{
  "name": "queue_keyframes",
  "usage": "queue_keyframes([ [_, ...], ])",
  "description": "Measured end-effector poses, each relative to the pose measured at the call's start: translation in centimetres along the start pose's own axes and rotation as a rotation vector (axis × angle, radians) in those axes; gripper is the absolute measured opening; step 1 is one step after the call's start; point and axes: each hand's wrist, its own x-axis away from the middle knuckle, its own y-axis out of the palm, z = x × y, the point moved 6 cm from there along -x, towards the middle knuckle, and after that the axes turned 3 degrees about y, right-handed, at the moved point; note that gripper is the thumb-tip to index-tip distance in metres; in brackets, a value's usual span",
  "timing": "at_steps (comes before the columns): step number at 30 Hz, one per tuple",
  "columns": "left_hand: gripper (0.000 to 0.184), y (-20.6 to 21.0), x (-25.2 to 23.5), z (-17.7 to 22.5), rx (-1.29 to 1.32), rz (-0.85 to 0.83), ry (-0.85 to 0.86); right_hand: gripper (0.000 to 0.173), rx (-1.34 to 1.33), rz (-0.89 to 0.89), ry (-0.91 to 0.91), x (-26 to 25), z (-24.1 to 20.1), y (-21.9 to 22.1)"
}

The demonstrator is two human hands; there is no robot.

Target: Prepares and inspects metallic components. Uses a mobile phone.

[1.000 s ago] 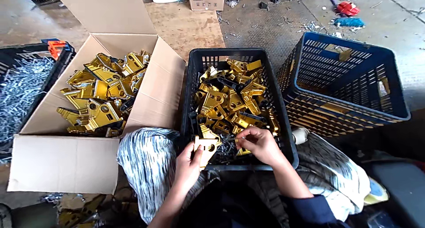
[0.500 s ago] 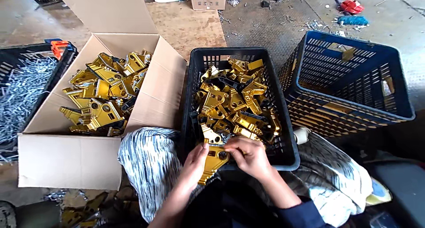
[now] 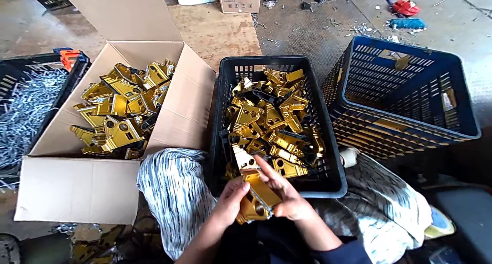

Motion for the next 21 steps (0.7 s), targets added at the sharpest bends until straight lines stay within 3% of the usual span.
queue_keyframes([
  [2, 0.042, 0.2, 0.2, -0.7, 0.058, 0.010, -0.037, 0.119, -0.086, 0.073, -0.049, 0.0, 0.2, 0.4],
  [4, 0.042, -0.3, 0.1, -0.8, 0.006, -0.005, -0.075, 0.112, 0.012, 0.156, -0.096, 0.2, -0.1, 0.4],
  [7, 0.034, -2.0, -0.3, 0.5, -0.339, 0.070, -0.108, 0.106, 0.633, 0.285, -0.146, 1.1, -1.5, 0.0],
  [9, 0.057, -2.4, -0.6, 1.0, -0.507, 0.059, -0.145, 0.100, 1.154, 0.323, -0.186, 1.3, -2.1, 0.3],
  [11, 0.071, -1.2, -0.2, 0.8, -0.500, 0.007, -0.191, 0.097, 1.404, 0.311, -0.198, 1.3, -1.9, 0.9],
  [14, 0.055, 0.1, 0.8, -0.1, -0.491, 0.040, -0.255, 0.101, 1.291, 0.269, -0.020, 1.7, -1.2, 0.8],
  [15, 0.052, 0.1, 1.1, -0.5, -0.458, 0.027, -0.271, 0.089, 1.177, 0.258, 0.064, 2.1, -1.2, 0.4],
  [18, 0.053, 0.4, 2.5, -1.9, -0.353, -0.041, -0.294, 0.025, 1.002, 0.301, 0.191, 3.5, -1.1, -0.3],
  [21, 0.031, 0.3, 4.1, -4.4, -0.379, 0.016, -0.345, 0.010, 1.114, 0.288, 0.247, 4.5, -0.3, -0.2],
])
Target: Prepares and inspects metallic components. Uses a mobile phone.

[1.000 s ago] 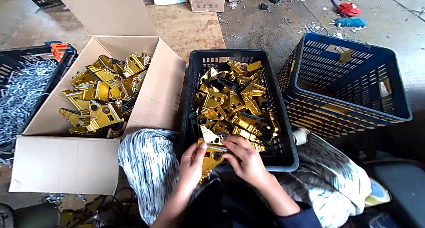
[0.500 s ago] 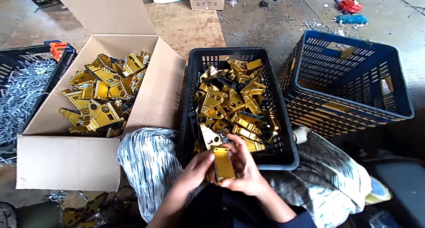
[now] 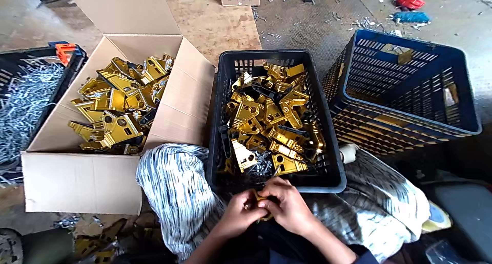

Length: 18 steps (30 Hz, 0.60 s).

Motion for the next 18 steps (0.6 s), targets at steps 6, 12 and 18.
queue_keyframes([
  [6, 0.020, 0.0, -0.1, -3.5, 0.081, 0.007, -0.156, 0.018, 0.187, -0.137, 0.127, -1.2, 1.6, 1.4],
  [12, 0.014, -0.1, -0.5, -3.7, 0.074, 0.146, -0.099, 0.022, 0.110, -0.342, 0.397, -2.9, 2.0, 1.6],
  [18, 0.029, 0.0, -0.1, -2.6, 0.161, -0.011, -0.393, 0.033, -0.007, -0.453, 0.374, -4.8, 3.3, -0.2],
])
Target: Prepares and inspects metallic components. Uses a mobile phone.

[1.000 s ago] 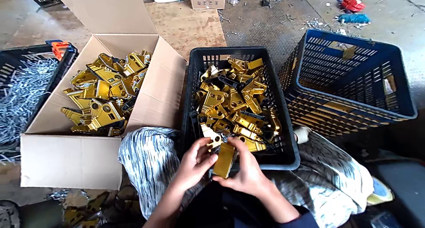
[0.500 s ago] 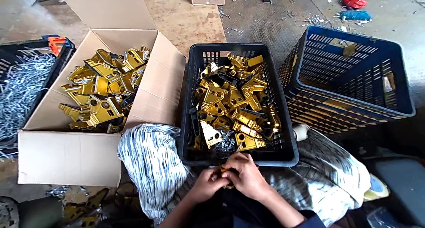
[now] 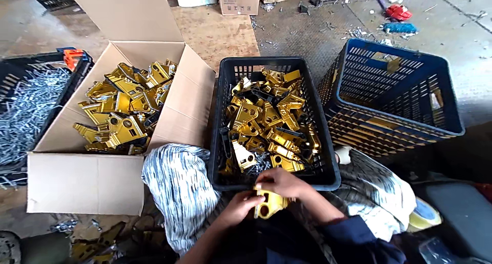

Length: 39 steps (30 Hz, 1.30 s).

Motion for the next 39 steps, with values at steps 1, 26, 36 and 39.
queue_keyframes([
  [1, 0.034, -0.3, 0.7, 0.6, 0.009, -0.012, -0.051, 0.038, 0.023, 0.087, 0.041, -0.3, 0.5, -1.8],
  [26, 0.074, -4.8, -5.4, 10.2, -0.062, 0.452, 0.616, 0.024, -0.252, 0.296, -0.106, -2.8, -0.6, -5.9],
  [36, 0.082, -7.1, -5.3, 7.3, 0.331, 0.450, 0.300, 0.028, 0.512, 0.076, 0.454, -6.7, 2.7, -1.9],
  [39, 0.044, -6.5, -5.1, 7.2, 0.495, 0.422, 0.212, 0.019, 0.143, 0.284, 0.187, -3.4, 1.5, -4.9],
])
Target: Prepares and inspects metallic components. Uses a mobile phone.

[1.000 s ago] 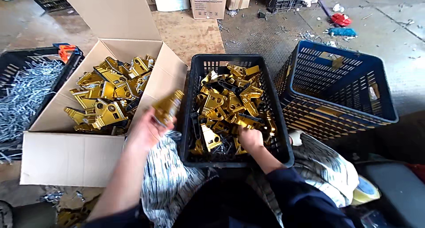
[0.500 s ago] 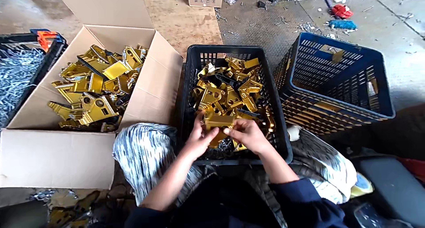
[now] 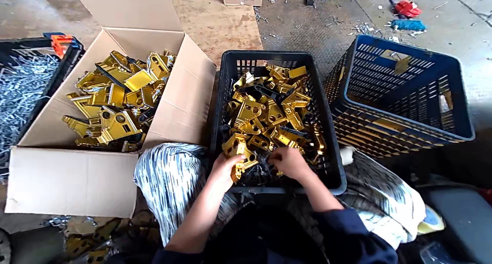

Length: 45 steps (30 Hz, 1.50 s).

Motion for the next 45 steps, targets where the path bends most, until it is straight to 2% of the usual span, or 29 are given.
queue_keyframes([
  [1, 0.030, 0.3, 0.1, -0.1, 0.044, -0.018, -0.041, 0.013, -0.237, 0.030, -0.096, 1.3, -0.2, -1.0],
  [3, 0.028, 1.1, 0.2, -0.3, 0.099, -0.085, -0.105, 0.005, -0.739, -0.016, -0.283, 3.3, -0.7, -2.0],
  [4, 0.029, 1.6, 0.3, -0.4, 0.120, -0.118, -0.127, 0.009, -0.893, -0.070, -0.349, 3.9, -1.0, -2.1],
  [6, 0.027, 2.6, 0.6, -0.8, 0.169, -0.172, -0.166, 0.012, -0.994, -0.129, -0.400, 4.2, -1.3, -1.8],
  [8, 0.023, 3.1, 0.9, -0.9, 0.201, -0.247, -0.194, 0.010, -0.922, -0.087, -0.394, 3.8, -1.3, -1.6],
  [10, 0.028, 2.9, 1.1, -1.3, 0.175, -0.362, -0.200, 0.007, -0.779, 0.008, -0.410, 3.4, -1.1, -1.7],
  [13, 0.062, 2.6, 1.8, -1.3, 0.028, -0.470, -0.191, 0.005, -0.631, 0.126, -0.538, 3.6, -1.5, -1.9],
  [15, 0.078, 3.0, 2.4, -1.3, -0.051, -0.517, -0.170, 0.015, -0.492, 0.271, -0.677, 4.4, -2.7, -1.9],
  [18, 0.086, 3.9, 3.0, -1.3, -0.104, -0.568, -0.113, 0.027, -0.073, 0.571, -0.884, 5.9, -4.9, -1.6],
  [19, 0.088, 4.1, 3.1, -1.3, -0.146, -0.566, -0.092, 0.030, -0.016, 0.644, -0.910, 6.0, -5.1, -1.4],
  [21, 0.092, 4.1, 3.2, -1.3, -0.228, -0.539, -0.069, 0.046, -0.067, 0.645, -0.874, 5.4, -4.9, -0.8],
  [23, 0.091, 3.8, 3.3, -1.5, -0.248, -0.532, -0.068, 0.074, -0.297, 0.410, -0.740, 4.0, -4.0, 0.4],
  [24, 0.090, 3.6, 3.2, -1.8, -0.221, -0.535, -0.084, 0.077, -0.415, 0.309, -0.681, 3.3, -3.5, 1.1],
  [26, 0.088, 3.0, 2.9, -2.3, -0.148, -0.562, -0.119, 0.070, -0.496, 0.217, -0.641, 2.5, -3.2, 1.8],
  [29, 0.090, 2.5, 2.6, -2.4, -0.153, -0.552, -0.098, 0.061, -0.526, 0.179, -0.643, 2.2, -3.4, 2.1],
  [32, 0.099, 2.6, 2.4, -2.0, -0.206, -0.494, -0.036, 0.055, -0.547, 0.168, -0.623, 1.6, -3.7, 1.4],
  [34, 0.100, 2.7, 2.4, -1.6, -0.211, -0.404, 0.003, 0.058, -0.474, 0.098, -0.574, 0.7, -3.7, 0.6],
  [36, 0.096, 2.2, 2.1, -0.7, -0.189, -0.250, 0.081, 0.071, -0.242, 0.017, -0.448, -0.9, -2.3, 0.2],
  [37, 0.092, 1.8, 1.8, 0.0, -0.154, -0.189, 0.120, 0.069, -0.040, -0.026, -0.369, -1.7, -1.2, 0.5],
  [39, 0.076, 0.9, 1.4, 1.2, -0.073, -0.111, 0.157, 0.047, 0.447, -0.137, -0.227, -3.0, 1.0, 2.4],
  [41, 0.051, 0.4, 1.4, 1.7, -0.016, -0.050, 0.121, 0.023, 0.743, -0.191, -0.210, -3.0, 2.2, 4.3],
  [43, 0.042, 0.0, 1.4, 1.9, 0.025, -0.007, 0.099, 0.020, 0.681, -0.146, -0.273, -2.2, 2.4, 4.1],
  [45, 0.041, -0.3, 1.5, 1.9, 0.006, 0.016, 0.116, 0.023, 0.372, 0.023, -0.341, -0.8, 2.0, 2.4],
])
